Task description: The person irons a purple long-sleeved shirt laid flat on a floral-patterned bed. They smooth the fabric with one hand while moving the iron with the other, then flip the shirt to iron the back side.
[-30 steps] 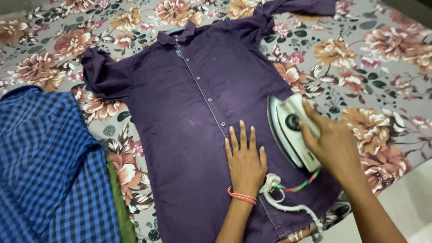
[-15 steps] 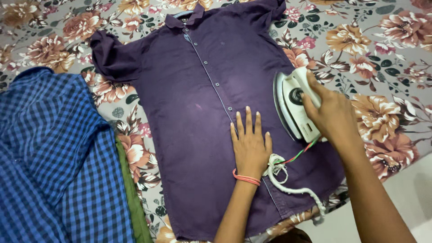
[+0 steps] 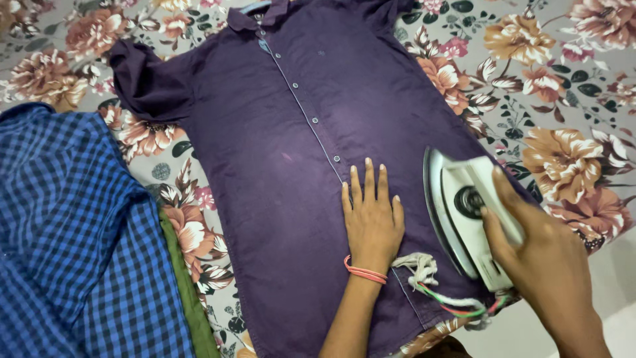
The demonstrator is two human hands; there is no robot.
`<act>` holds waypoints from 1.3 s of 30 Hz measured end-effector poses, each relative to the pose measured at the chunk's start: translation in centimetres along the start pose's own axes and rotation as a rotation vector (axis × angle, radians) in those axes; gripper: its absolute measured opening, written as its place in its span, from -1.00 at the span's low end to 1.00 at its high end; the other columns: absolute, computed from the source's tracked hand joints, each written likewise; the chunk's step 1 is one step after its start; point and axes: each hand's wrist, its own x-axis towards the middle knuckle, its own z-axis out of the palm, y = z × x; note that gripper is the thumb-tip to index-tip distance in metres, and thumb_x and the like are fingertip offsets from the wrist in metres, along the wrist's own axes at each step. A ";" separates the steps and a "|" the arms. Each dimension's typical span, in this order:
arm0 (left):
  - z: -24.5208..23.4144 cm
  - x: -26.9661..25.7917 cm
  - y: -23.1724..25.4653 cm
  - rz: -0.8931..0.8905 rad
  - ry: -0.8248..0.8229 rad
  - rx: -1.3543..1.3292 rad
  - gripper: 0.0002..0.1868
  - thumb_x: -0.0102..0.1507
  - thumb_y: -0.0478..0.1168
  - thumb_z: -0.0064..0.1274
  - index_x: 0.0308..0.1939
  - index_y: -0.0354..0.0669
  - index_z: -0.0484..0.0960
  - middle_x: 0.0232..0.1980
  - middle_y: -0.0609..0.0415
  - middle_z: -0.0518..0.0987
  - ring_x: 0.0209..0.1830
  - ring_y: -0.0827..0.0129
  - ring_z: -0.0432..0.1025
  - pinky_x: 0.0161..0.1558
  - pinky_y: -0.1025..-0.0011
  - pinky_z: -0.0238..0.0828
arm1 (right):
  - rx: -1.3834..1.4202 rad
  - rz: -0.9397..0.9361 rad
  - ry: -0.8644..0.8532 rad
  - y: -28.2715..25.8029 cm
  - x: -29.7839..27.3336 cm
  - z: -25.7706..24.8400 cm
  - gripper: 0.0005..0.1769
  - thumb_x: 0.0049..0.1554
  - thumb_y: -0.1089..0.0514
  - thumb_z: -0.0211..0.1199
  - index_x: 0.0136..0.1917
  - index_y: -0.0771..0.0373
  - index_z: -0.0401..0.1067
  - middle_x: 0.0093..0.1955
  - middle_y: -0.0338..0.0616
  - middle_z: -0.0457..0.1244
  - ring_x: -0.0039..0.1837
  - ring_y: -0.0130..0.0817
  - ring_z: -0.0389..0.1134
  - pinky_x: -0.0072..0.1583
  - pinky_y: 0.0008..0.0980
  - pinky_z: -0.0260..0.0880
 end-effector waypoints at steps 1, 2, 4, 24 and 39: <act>0.1 -0.1 0.0 0.005 0.006 0.010 -0.36 0.32 -0.09 -0.07 0.46 -0.25 0.34 0.60 -0.15 0.19 0.62 -0.11 0.00 0.53 -0.04 -0.12 | -0.010 -0.021 0.008 0.0 0.7 0.4 -0.35 0.22 0.01 0.24 0.58 -0.05 0.36 -0.17 0.27 0.34 -0.18 0.19 0.41 -0.08 0.03 0.37; 0.1 -0.1 -0.1 0.009 0.016 0.018 -0.36 0.33 -0.08 -0.07 0.47 -0.25 0.34 0.60 -0.15 0.19 0.62 -0.10 0.00 0.54 -0.04 -0.13 | -0.019 -0.033 0.010 0.0 1.5 0.8 -0.35 0.22 0.01 0.24 0.58 -0.05 0.36 -0.18 0.27 0.35 -0.19 0.20 0.41 -0.09 0.05 0.37; 0.2 -0.1 -0.1 0.004 0.008 0.015 -0.36 0.33 -0.08 -0.07 0.47 -0.24 0.34 0.60 -0.15 0.19 0.62 -0.10 0.00 0.54 -0.04 -0.13 | -0.036 -0.059 0.018 -0.1 3.7 1.7 -0.36 0.23 0.00 0.24 0.57 -0.05 0.37 -0.20 0.26 0.35 -0.20 0.22 0.40 -0.10 0.07 0.37; -1.9 -5.2 0.6 0.130 -0.159 -0.035 0.44 -0.01 0.54 0.11 0.57 -0.51 -0.04 0.65 -0.33 0.02 0.69 -0.08 -0.15 0.59 -0.02 -0.32 | 0.013 -0.159 -0.104 -0.6 3.6 0.9 -0.31 0.22 -0.02 0.27 0.60 -0.13 0.29 -0.35 0.26 0.31 -0.29 0.18 0.38 -0.11 0.05 0.36; -6.6 -8.8 -0.8 0.116 -0.154 0.052 0.05 0.28 0.28 0.02 0.56 -0.44 0.04 0.66 -0.27 -0.01 0.69 -0.09 -0.18 0.57 -0.08 -0.36 | 0.092 -0.171 -0.076 -3.5 -1.2 -1.9 -0.35 0.21 -0.01 0.32 0.56 -0.08 0.37 -0.23 0.25 0.34 -0.32 0.02 0.37 -0.15 -0.08 0.34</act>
